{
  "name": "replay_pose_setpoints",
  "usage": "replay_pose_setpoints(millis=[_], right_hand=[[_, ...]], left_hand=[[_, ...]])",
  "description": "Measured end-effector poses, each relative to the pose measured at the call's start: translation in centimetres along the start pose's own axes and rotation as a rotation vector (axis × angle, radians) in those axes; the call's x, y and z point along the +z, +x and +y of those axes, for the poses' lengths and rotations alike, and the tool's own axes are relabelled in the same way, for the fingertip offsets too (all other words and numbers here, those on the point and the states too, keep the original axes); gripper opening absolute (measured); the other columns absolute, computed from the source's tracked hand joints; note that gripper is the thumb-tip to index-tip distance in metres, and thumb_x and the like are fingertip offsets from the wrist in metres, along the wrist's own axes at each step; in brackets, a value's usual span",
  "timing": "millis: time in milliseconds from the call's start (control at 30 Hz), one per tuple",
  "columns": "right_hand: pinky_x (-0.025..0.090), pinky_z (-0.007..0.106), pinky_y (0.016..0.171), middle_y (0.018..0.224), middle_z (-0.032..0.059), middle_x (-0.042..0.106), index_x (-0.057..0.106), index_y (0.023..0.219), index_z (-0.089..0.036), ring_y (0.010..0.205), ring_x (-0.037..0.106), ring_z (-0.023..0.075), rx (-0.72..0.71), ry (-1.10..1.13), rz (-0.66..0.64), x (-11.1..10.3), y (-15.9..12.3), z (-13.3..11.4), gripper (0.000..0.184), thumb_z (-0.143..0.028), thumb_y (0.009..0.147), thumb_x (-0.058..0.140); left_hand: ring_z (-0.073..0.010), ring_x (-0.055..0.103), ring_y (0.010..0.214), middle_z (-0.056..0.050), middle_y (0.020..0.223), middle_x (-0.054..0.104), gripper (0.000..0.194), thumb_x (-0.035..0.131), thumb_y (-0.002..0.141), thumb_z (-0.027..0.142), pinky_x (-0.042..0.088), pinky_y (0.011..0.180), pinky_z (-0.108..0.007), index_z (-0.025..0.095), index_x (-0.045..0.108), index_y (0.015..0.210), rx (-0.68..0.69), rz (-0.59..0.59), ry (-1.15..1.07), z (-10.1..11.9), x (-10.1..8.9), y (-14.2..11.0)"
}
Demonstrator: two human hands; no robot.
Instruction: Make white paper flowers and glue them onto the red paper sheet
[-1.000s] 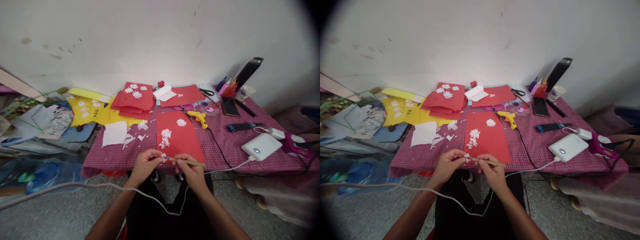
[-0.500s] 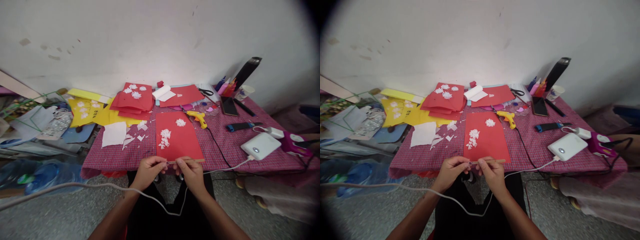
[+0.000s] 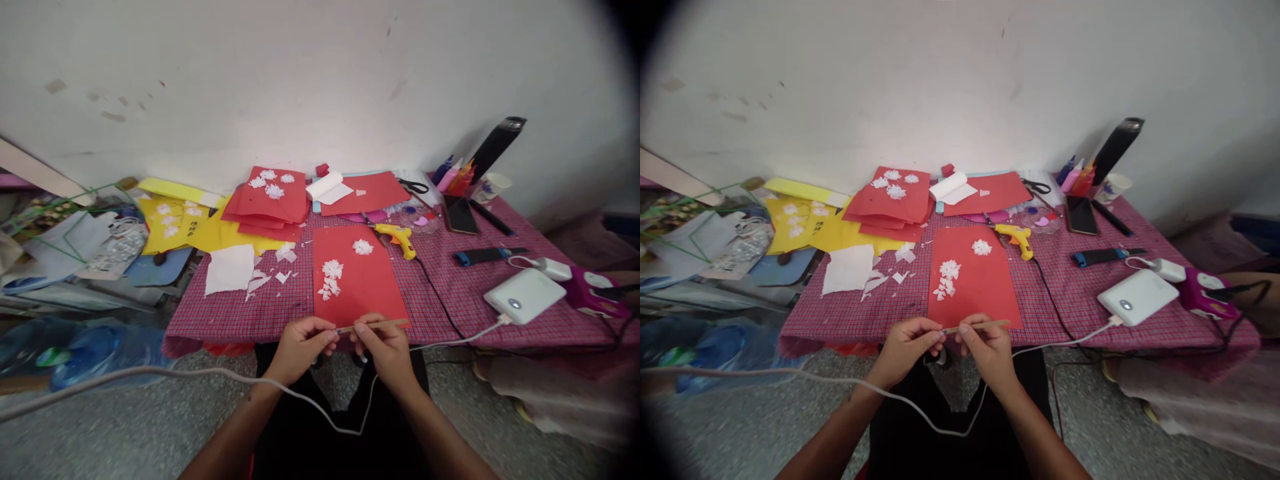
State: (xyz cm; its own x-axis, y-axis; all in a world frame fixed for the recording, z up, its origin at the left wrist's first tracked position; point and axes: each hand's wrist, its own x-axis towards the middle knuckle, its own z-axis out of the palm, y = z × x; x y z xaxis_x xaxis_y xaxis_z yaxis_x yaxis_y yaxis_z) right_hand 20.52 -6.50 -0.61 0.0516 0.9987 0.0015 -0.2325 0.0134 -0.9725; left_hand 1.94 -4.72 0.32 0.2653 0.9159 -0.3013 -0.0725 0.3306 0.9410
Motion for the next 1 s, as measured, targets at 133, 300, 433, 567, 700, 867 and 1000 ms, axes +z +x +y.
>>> replay_pose_setpoints(millis=[133,300,433,567,700,867,1000], right_hand=[[0.049,0.028,0.048,0.065,0.0002,0.066,0.073,0.093,-0.02,0.049,0.059,0.014,-0.028,-0.018,-0.137,-0.8,-0.1,-0.2,0.015,-0.032,0.084,0.073],[0.05,0.028,0.046,0.074,0.0029,0.07,0.073,0.084,-0.019,0.046,0.061,0.0132,-0.039,-0.071,-0.064,-0.8,0.1,-0.6,0.013,-0.032,0.086,0.071],[0.049,0.025,0.047,0.073,0.0023,0.068,0.07,0.073,-0.017,0.047,0.06,0.0109,-0.027,-0.085,-0.019,-0.3,0.2,-0.1,0.022,-0.032,0.089,0.068],[0.048,0.025,0.048,0.069,0.0011,0.07,0.065,0.082,-0.018,0.046,0.059,0.0114,0.043,0.029,-0.056,0.2,0.1,0.0,0.016,-0.033,0.09,0.068],[0.047,0.023,0.046,0.069,0.0013,0.071,0.064,0.083,-0.018,0.046,0.059,0.0111,0.064,0.068,-0.049,-0.2,0.2,-0.1,0.016,-0.032,0.09,0.069],[0.042,0.021,0.043,0.068,0.0003,0.069,0.063,0.084,-0.019,0.045,0.056,0.0106,-0.027,0.093,0.134,-2.5,2.2,0.0,0.014,-0.03,0.09,0.069],[0.044,0.023,0.048,0.065,-0.0011,0.067,0.063,0.083,-0.02,0.047,0.056,0.0111,-0.138,0.079,0.285,-4.2,4.3,0.7,0.014,-0.029,0.086,0.073]], left_hand=[[-0.0117,0.063,0.059,-0.006,0.075,0.073,0.023,0.076,0.077,0.034,0.051,0.056,-0.023,0.014,0.071,0.086,-0.036,-0.034,-0.029,0.1,-0.1,0.0],[-0.0126,0.064,0.062,-0.007,0.078,0.073,0.024,0.076,0.077,0.034,0.052,0.057,-0.024,0.014,0.071,0.089,-0.043,-0.043,-0.057,0.0,-0.1,0.1],[-0.0113,0.063,0.061,-0.006,0.079,0.072,0.02,0.073,0.08,0.031,0.051,0.059,-0.024,0.014,0.071,0.089,0.02,-0.061,0.062,0.3,-0.2,0.1],[-0.0113,0.062,0.062,-0.004,0.078,0.071,0.017,0.071,0.081,0.03,0.05,0.059,-0.023,0.015,0.069,0.088,0.044,-0.064,0.121,0.5,-0.3,0.1],[-0.0114,0.061,0.06,-0.005,0.076,0.071,0.018,0.071,0.081,0.031,0.049,0.057,-0.023,0.014,0.069,0.086,0.024,-0.056,0.135,0.7,-0.3,0.0],[-0.014,0.064,0.065,-0.003,0.074,0.071,0.02,0.069,0.081,0.034,0.051,0.062,-0.025,0.016,0.07,0.089,0.108,0.064,0.256,2.0,-1.5,1.5],[-0.0177,0.068,0.084,-0.004,0.091,0.075,0.017,0.062,0.087,0.031,0.052,0.078,-0.029,0.019,0.073,0.093,0.354,0.254,0.623,3.5,-2.7,4.8]])
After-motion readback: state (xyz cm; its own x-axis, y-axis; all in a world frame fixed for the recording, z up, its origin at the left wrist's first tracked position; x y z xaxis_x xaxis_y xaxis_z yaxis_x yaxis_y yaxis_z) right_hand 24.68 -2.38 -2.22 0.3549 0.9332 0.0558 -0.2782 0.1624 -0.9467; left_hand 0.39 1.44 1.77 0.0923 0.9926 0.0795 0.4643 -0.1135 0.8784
